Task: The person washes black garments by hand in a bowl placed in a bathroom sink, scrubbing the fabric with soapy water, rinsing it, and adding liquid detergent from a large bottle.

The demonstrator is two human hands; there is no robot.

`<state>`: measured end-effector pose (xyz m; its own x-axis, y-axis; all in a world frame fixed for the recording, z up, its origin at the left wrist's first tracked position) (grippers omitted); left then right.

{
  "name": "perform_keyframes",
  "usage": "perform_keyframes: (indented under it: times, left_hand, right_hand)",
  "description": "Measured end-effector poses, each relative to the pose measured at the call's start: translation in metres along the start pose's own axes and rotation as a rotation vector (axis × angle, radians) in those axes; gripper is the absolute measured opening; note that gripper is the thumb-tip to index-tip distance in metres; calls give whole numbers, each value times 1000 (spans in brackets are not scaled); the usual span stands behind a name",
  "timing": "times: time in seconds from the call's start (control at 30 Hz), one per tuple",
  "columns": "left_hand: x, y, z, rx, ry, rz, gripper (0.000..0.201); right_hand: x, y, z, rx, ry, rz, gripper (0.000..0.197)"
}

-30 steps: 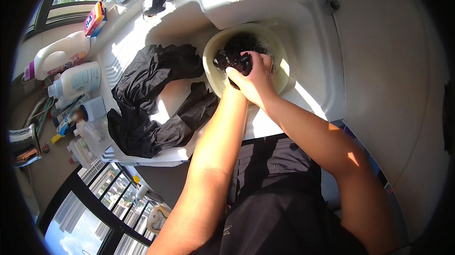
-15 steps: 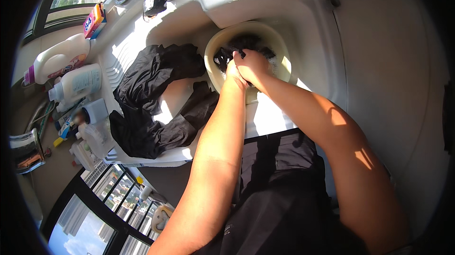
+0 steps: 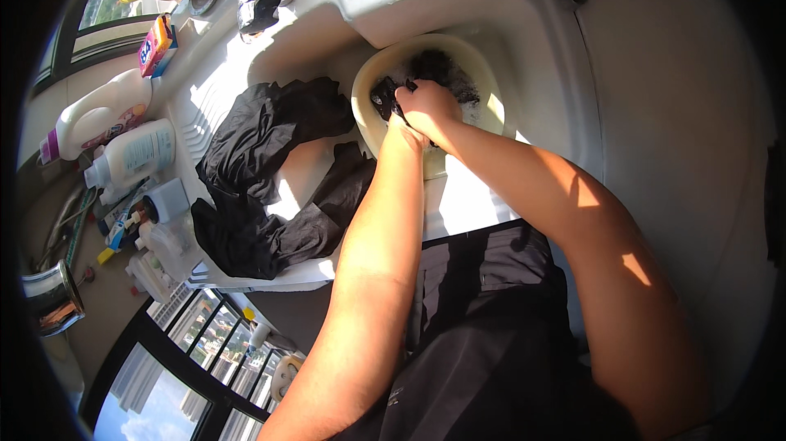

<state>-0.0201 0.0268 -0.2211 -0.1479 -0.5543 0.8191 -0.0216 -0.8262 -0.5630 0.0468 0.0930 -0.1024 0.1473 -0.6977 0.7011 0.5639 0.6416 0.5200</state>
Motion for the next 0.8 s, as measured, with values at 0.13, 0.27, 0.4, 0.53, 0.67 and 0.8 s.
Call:
perform_keyframes:
  times: [0.13, 0.27, 0.4, 0.53, 0.67, 0.8]
  left_hand:
    - [13, 2, -14, 64, 19, 151, 40]
    - [8, -32, 19, 24, 91, 179, 39]
    - [7, -38, 11, 197, 167, 289, 46]
    - [13, -19, -10, 159, 99, 278, 49]
    - [11, -20, -10, 77, 59, 198, 48]
    - [3, -32, 1, 23, 64, 144, 47]
  right_hand:
    - [40, -8, 19, 36, 134, 68, 47]
    - [-41, 7, -3, 203, 222, -162, 40]
    - [-34, 3, 9, 187, 202, -203, 42]
    - [23, -15, 9, 9, 145, 93, 46]
    - [18, -8, 19, -29, 73, 21, 44]
    - [-41, -1, 11, 193, 303, -219, 43]
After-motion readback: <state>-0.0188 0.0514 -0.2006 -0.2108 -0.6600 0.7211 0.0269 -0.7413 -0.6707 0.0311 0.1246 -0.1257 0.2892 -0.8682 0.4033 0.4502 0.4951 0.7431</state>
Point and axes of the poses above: each hand's wrist, its own x-axis away from the middle knuckle, its own y-axis out of the back of the hand, z = x × y, the point moved 3 cm from there along -x, towards the middle knuckle, and after that the axes turned 5 degrees about x, right-handed, at the moved point
